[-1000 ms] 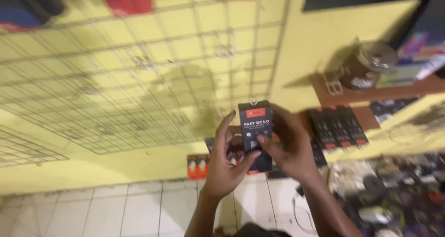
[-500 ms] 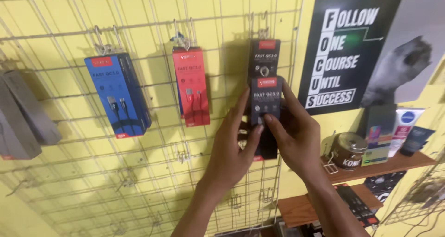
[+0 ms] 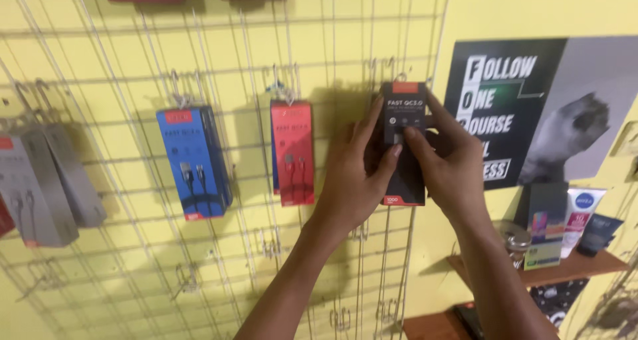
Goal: The person repeatedly picks up small packaged electronics from a lower shelf and hangs them on a wall-mounted wire grid display. The person handles multiple red, blue, and black boxes, placing them one by one onto hooks on the grid.
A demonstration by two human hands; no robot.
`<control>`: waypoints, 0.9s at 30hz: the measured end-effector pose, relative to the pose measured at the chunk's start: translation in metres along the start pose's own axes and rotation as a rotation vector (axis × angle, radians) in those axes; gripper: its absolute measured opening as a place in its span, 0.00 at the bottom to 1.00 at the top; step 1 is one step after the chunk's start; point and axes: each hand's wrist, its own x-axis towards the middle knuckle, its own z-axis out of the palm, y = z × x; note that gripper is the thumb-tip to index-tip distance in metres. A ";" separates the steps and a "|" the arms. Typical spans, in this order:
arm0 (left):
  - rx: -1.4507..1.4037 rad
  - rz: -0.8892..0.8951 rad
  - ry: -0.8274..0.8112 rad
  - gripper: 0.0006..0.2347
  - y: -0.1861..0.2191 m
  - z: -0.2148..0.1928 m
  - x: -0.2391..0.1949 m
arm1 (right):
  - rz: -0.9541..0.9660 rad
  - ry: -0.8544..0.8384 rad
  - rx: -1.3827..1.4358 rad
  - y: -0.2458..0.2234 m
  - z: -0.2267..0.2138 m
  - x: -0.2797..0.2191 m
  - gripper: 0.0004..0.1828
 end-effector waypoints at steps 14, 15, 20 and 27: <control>-0.125 -0.201 0.005 0.29 0.017 -0.031 -0.019 | -0.019 -0.141 0.211 -0.007 0.024 -0.011 0.34; -0.119 -0.203 0.021 0.29 0.018 -0.042 -0.025 | -0.052 -0.158 0.235 -0.011 0.033 -0.016 0.34; -0.025 -0.171 0.095 0.30 0.024 -0.095 -0.053 | -0.091 -0.259 0.312 -0.035 0.078 -0.044 0.36; -0.008 -0.208 -0.004 0.30 0.009 -0.116 -0.134 | -0.162 -0.253 0.381 0.002 0.098 -0.136 0.40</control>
